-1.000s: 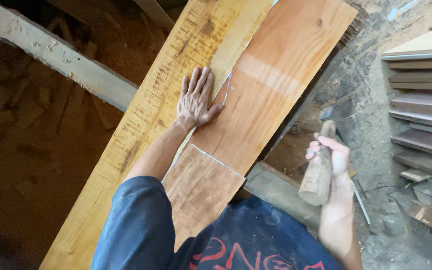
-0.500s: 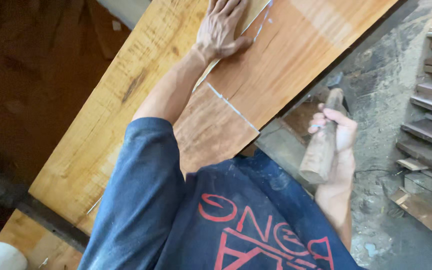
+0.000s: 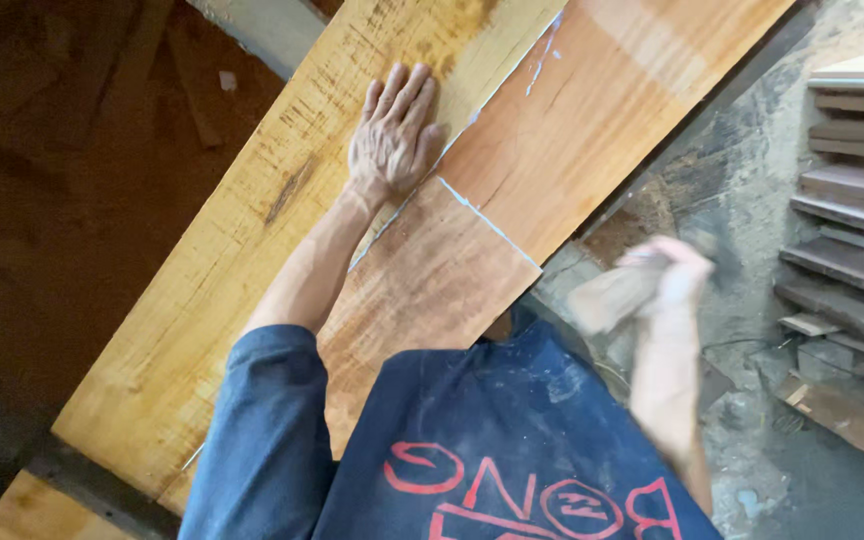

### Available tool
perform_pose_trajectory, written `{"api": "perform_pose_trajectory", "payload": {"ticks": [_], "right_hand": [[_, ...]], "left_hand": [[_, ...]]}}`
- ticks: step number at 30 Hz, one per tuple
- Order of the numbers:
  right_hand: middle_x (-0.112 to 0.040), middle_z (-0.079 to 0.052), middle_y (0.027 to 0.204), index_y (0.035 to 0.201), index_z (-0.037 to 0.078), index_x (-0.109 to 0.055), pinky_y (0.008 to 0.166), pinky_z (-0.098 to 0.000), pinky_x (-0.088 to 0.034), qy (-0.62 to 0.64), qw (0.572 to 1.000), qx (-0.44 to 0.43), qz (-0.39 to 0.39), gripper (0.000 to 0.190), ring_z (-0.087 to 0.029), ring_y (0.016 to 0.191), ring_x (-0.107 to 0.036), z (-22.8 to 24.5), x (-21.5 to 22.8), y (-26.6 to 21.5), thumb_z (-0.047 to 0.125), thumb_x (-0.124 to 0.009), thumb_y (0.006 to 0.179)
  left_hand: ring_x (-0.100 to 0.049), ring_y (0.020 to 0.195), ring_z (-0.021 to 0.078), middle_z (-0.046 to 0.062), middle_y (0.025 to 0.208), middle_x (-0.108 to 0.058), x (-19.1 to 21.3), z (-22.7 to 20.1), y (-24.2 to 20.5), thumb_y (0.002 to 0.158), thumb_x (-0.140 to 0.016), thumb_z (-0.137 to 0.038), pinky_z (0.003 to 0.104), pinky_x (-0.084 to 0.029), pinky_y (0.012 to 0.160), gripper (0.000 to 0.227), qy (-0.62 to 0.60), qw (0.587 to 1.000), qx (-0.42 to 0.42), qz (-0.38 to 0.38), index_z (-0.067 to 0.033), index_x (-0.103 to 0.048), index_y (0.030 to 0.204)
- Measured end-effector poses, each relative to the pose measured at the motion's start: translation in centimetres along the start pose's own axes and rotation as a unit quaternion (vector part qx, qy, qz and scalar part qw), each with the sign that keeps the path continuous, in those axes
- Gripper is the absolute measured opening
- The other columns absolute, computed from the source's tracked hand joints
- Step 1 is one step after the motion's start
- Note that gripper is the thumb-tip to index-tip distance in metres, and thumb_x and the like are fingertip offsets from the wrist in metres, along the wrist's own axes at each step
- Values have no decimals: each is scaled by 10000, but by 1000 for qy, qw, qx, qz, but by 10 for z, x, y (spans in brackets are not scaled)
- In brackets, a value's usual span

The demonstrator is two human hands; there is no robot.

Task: The person applies white adhesive along the edge of a wooden plank using a small spatula, then joins it to another plank on a workbench. They press the pieces together and use a hammer to tap the joint, ensuring alignment and adhesion.

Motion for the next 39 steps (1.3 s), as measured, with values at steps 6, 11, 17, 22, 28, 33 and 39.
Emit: {"api": "perform_pose_trajectory", "payload": {"ticks": [6, 11, 17, 22, 28, 33, 39], "right_hand": [[-588, -98, 710, 1040, 36, -618, 590, -402, -545, 59, 978, -116, 163, 224, -222, 618, -608, -18, -49, -10, 158, -660, 857], [-594, -84, 730, 1091, 4, -559, 564, -424, -568, -33, 989, -52, 136, 307, -223, 614, -630, 14, -59, -55, 120, -685, 836], [-678, -166, 861, 1211, -36, -481, 626, -464, -586, -450, 853, 239, 110, 481, -322, 694, -723, 53, -91, -95, 128, -710, 820], [-680, -350, 892, 1241, -47, -460, 751, -578, -558, -679, 650, 321, 115, 493, -512, 824, -691, 25, -129, -66, 185, -690, 872], [-692, -328, 924, 1266, 20, -474, 787, -628, -536, -739, 584, 294, 163, 465, -538, 865, -681, -3, -148, -63, 174, -618, 851], [-685, -330, 914, 1253, 38, -472, 794, -617, -530, -723, 618, 266, 158, 504, -536, 883, -670, -1, -163, -68, 212, -653, 816], [-691, -317, 945, 1235, 38, -490, 791, -610, -536, -729, 630, 222, 152, 437, -522, 923, -682, -17, -173, -48, 156, -603, 829]], "left_hand": [[-239, 1547, 373, 146, 1653, -365, 4, -4, -3, 1041, -476, -373, 525, -149, 1256, 616, 7, 1000, -16, -7, -22, -449, 1546], [-346, 1513, 375, 147, 1584, -469, 5, 5, 2, 1031, -545, -298, 529, -239, 1252, 511, -76, 996, -15, -54, -42, -551, 1473], [-387, 1528, 350, 141, 1578, -498, -39, 2, -39, 1025, -593, -99, 499, -307, 1277, 451, -95, 974, 68, -194, -42, -551, 1470], [-351, 1542, 341, 151, 1602, -449, -67, -45, -109, 1028, -574, -82, 500, -258, 1288, 492, 7, 959, 134, -249, -22, -495, 1509], [-351, 1529, 366, 201, 1606, -422, -66, -53, -139, 1036, -549, -145, 499, -246, 1280, 496, 16, 965, 156, -210, 25, -484, 1497], [-365, 1523, 359, 206, 1588, -455, -71, -55, -135, 1056, -550, -202, 509, -244, 1280, 474, 36, 962, 161, -220, 11, -508, 1477], [-410, 1486, 363, 202, 1547, -498, -62, -58, -133, 1039, -565, -251, 510, -228, 1261, 499, 50, 962, 155, -220, 27, -524, 1452]]}}
Point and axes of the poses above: each hand's wrist, its own y-axis towards the middle knuckle, its own x-axis out of the back of the hand, z = x × y, the point moved 2 cm from there along y, towards the middle knuckle
